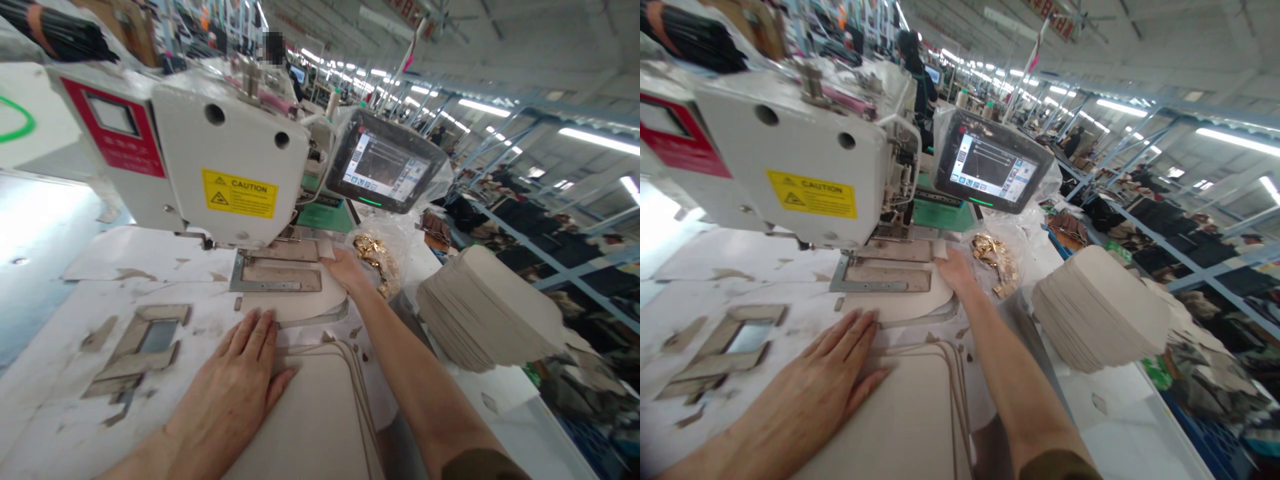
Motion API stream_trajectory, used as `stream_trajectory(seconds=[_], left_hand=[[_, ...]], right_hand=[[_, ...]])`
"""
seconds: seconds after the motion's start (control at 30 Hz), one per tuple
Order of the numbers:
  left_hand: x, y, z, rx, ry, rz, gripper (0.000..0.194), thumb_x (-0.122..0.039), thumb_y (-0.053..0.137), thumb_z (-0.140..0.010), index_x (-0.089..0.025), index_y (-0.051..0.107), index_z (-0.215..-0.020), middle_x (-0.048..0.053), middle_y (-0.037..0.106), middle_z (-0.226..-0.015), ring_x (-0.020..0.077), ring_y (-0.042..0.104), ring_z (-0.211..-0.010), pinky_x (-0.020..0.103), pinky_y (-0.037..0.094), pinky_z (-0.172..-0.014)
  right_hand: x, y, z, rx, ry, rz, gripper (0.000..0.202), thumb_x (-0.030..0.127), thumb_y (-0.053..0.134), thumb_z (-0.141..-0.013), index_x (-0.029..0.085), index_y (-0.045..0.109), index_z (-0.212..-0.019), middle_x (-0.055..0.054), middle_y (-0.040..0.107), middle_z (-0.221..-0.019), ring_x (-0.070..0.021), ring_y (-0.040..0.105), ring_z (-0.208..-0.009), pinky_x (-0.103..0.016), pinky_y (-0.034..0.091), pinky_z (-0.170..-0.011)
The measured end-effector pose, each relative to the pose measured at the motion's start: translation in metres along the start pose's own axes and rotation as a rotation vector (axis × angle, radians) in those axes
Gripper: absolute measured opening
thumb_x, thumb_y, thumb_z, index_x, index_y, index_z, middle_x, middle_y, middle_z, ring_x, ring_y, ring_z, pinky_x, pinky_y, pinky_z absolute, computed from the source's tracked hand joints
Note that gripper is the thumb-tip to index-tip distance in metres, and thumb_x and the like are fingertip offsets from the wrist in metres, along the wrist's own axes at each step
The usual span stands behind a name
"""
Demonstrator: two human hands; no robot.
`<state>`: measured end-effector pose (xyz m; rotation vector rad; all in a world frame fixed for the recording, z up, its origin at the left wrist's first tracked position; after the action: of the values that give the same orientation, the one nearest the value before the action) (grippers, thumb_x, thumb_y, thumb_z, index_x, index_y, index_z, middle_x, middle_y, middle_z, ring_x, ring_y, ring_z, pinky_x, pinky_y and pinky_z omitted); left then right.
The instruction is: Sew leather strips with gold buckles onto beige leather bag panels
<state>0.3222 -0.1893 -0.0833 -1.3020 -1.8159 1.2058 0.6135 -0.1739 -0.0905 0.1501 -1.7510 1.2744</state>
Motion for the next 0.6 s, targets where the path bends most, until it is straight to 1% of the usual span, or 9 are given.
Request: stream_trajectory(seconds=[0.13, 0.27, 0.3, 0.37, 0.43, 0.47, 0.5, 0.53, 0.6], left_hand=[[0.000, 0.001, 0.001, 0.017, -0.044, 0.023, 0.069, -0.054, 0.029, -0.098, -0.003, 0.066, -0.126, 0.023, 0.060, -0.138, 0.0392, 0.057, -0.129, 0.054, 0.051, -0.103], [0.000, -0.002, 0.000, 0.012, -0.031, -0.032, 0.062, -0.052, 0.042, -0.094, -0.004, 0.068, -0.124, 0.024, 0.063, -0.135, 0.0454, 0.057, -0.125, 0.060, 0.050, -0.101], [0.001, -0.003, 0.000, 0.006, -0.023, -0.037, 0.060, -0.051, 0.044, -0.094, -0.005, 0.069, -0.123, 0.024, 0.064, -0.134, 0.0461, 0.058, -0.124, 0.061, 0.050, -0.100], [0.004, -0.004, -0.001, -0.012, -0.002, -0.027, 0.057, -0.050, 0.046, -0.093, -0.006, 0.070, -0.121, 0.024, 0.066, -0.131, 0.0461, 0.060, -0.120, 0.061, 0.051, -0.098], [0.007, -0.004, -0.002, -0.024, 0.012, 0.000, 0.056, -0.049, 0.045, -0.094, -0.006, 0.071, -0.119, 0.024, 0.067, -0.129, 0.0461, 0.060, -0.119, 0.061, 0.051, -0.097], [0.008, -0.003, -0.002, -0.019, 0.014, 0.020, 0.057, -0.049, 0.044, -0.094, -0.006, 0.071, -0.119, 0.024, 0.066, -0.129, 0.0460, 0.060, -0.120, 0.061, 0.050, -0.098], [0.009, -0.001, -0.001, -0.004, 0.015, 0.042, 0.057, -0.050, 0.042, -0.094, -0.007, 0.070, -0.120, 0.024, 0.066, -0.131, 0.0456, 0.059, -0.122, 0.061, 0.050, -0.099], [0.010, 0.001, -0.001, 0.012, 0.014, 0.061, 0.058, -0.050, 0.041, -0.095, -0.007, 0.070, -0.121, 0.023, 0.065, -0.132, 0.0450, 0.058, -0.123, 0.061, 0.049, -0.100], [0.010, 0.005, 0.001, 0.032, 0.001, 0.080, 0.059, -0.051, 0.038, -0.096, -0.008, 0.069, -0.123, 0.022, 0.065, -0.133, 0.0438, 0.056, -0.127, 0.060, 0.048, -0.102]], right_hand=[[0.006, 0.002, 0.003, -0.001, 0.049, 0.043, 0.014, 0.027, 0.057, -0.084, 0.020, 0.069, -0.088, -0.001, 0.070, -0.076, -0.0220, 0.067, -0.076, -0.034, 0.056, -0.074], [0.020, -0.002, 0.003, -0.011, 0.032, 0.228, 0.014, 0.028, 0.058, -0.088, 0.019, 0.069, -0.090, -0.006, 0.070, -0.082, -0.0270, 0.068, -0.088, -0.039, 0.055, -0.084], [0.023, -0.005, 0.005, -0.025, 0.029, 0.295, 0.017, 0.029, 0.059, -0.089, 0.017, 0.069, -0.095, -0.009, 0.071, -0.087, -0.0293, 0.068, -0.092, -0.042, 0.054, -0.087], [0.028, -0.016, 0.014, -0.090, -0.004, 0.389, 0.030, 0.031, 0.060, -0.090, 0.013, 0.066, -0.113, -0.015, 0.071, -0.100, -0.0332, 0.067, -0.100, -0.046, 0.052, -0.093], [0.030, -0.029, 0.034, -0.145, -0.135, 0.389, 0.042, 0.031, 0.058, -0.092, 0.011, 0.058, -0.130, -0.019, 0.069, -0.114, -0.0327, 0.065, -0.109, -0.048, 0.050, -0.098], [0.030, -0.035, 0.048, -0.133, -0.234, 0.366, 0.044, 0.030, 0.055, -0.094, 0.012, 0.054, -0.135, -0.018, 0.067, -0.122, -0.0307, 0.064, -0.114, -0.046, 0.049, -0.101], [0.029, -0.039, 0.064, -0.088, -0.344, 0.346, 0.043, 0.030, 0.052, -0.097, 0.014, 0.053, -0.137, -0.018, 0.065, -0.129, -0.0283, 0.062, -0.120, -0.045, 0.047, -0.106], [0.027, -0.040, 0.082, -0.010, -0.448, 0.339, 0.042, 0.030, 0.048, -0.099, 0.015, 0.053, -0.138, -0.016, 0.062, -0.134, -0.0259, 0.059, -0.126, -0.044, 0.044, -0.110], [0.019, -0.039, 0.116, 0.152, -0.582, 0.389, 0.044, 0.031, 0.043, -0.102, 0.015, 0.052, -0.142, -0.016, 0.055, -0.145, -0.0244, 0.048, -0.138, -0.046, 0.037, -0.117]])
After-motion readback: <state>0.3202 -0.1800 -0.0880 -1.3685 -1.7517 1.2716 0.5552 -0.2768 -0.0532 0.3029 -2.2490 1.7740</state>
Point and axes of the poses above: each hand's wrist, its own z-axis away from the middle knuckle, its own y-axis out of the palm, x = y × z, the point moved 3 cm from there along -z, towards the middle knuckle
